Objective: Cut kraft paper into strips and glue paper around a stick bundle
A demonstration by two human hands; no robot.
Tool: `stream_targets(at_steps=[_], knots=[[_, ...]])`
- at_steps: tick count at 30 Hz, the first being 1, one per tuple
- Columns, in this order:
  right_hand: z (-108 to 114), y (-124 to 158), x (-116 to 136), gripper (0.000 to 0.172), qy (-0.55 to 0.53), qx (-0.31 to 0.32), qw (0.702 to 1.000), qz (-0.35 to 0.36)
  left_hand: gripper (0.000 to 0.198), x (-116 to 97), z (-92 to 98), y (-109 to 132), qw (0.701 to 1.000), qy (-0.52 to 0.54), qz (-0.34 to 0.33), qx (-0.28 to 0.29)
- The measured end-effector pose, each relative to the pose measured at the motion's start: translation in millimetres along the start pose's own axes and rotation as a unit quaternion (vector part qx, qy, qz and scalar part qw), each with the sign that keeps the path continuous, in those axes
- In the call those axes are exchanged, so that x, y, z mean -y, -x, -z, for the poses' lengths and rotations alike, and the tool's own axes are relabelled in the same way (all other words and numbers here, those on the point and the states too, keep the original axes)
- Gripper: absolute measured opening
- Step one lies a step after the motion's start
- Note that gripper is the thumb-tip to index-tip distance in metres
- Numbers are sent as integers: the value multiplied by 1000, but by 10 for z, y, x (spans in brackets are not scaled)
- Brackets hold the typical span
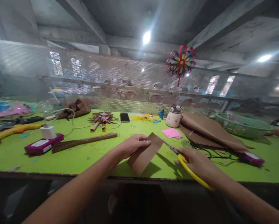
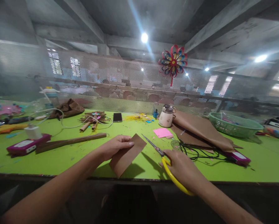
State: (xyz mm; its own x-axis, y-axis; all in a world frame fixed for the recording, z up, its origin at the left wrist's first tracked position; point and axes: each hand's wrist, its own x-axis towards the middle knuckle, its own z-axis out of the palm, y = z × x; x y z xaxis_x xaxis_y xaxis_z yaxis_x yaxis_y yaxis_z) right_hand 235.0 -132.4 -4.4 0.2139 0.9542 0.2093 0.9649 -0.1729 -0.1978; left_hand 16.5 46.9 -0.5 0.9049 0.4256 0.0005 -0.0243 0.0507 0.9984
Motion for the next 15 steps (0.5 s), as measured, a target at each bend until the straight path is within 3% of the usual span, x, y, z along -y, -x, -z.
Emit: stream_targets(at_steps=[7, 15], knots=[[-305, -522, -20, 39, 57, 29, 998, 16, 29, 34, 115, -231, 998, 24, 4, -57], [-418, -583, -251, 38, 66, 35, 994, 75, 35, 179, 268, -342, 990, 83, -11, -118]])
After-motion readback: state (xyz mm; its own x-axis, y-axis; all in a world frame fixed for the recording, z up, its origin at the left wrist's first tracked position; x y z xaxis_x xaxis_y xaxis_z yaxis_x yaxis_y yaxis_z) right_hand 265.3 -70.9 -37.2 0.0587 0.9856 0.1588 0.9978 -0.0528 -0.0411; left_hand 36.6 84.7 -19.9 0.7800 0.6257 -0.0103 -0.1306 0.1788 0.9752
